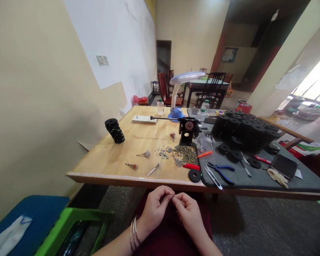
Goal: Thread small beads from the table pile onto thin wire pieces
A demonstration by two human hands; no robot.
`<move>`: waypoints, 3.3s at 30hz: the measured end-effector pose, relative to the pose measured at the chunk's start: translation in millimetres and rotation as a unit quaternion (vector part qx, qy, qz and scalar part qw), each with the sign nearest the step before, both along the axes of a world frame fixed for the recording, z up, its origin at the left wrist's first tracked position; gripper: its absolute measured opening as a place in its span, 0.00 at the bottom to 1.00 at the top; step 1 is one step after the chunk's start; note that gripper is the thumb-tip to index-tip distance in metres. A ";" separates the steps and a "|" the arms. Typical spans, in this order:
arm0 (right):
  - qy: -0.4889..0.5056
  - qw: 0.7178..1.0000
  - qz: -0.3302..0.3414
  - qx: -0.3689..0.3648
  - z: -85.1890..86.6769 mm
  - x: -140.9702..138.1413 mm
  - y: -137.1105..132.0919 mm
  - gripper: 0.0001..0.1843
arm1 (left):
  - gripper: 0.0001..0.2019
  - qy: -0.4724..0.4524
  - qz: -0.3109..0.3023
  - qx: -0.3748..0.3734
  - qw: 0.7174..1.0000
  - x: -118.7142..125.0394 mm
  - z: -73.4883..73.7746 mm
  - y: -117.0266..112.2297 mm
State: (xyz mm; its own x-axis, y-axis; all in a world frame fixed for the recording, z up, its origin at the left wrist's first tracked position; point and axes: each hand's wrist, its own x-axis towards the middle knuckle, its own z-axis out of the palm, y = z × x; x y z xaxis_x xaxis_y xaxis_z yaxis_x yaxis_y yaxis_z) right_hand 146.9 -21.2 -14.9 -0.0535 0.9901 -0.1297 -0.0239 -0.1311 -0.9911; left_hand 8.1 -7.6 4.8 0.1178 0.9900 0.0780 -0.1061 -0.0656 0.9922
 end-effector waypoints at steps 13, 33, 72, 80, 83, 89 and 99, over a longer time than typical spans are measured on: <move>-0.122 0.987 0.015 0.103 5.9 8.9 2.0 0.14 | 0.09 -0.100 -0.032 -0.091 0.990 -2.4 7.6 6.9; -0.188 0.950 0.131 0.210 36.0 15.1 -1.8 0.12 | 0.12 -0.263 -0.105 -0.199 0.938 -0.3 46.2 2.7; -0.366 0.870 0.179 0.280 54.8 49.6 6.3 0.10 | 0.15 0.019 -0.227 -0.104 0.968 -20.2 39.1 4.4; -0.303 0.905 0.120 0.273 45.0 54.4 9.0 0.11 | 0.14 -0.290 -0.131 -0.231 0.919 -15.4 48.6 -6.8; -0.306 0.907 0.107 0.269 38.2 57.2 14.1 0.11 | 0.12 -0.335 -0.101 -0.221 0.910 -20.6 53.2 -4.1; -0.313 0.909 0.085 0.261 27.8 64.9 20.3 0.14 | 0.10 -0.378 -0.043 -0.198 0.903 -33.5 52.6 5.6; -0.552 0.774 0.082 0.300 33.2 54.6 65.3 0.10 | 0.15 -0.046 0.031 -0.097 0.994 -65.5 56.0 26.1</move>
State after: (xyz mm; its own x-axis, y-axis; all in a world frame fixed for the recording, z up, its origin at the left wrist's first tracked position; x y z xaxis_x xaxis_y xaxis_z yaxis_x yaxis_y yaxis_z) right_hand 201.5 44.1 18.3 -0.3691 0.8814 0.2949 0.8485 0.4490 -0.2801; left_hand -57.4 18.5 60.8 0.0581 0.9924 -0.1082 -0.1990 0.1177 0.9729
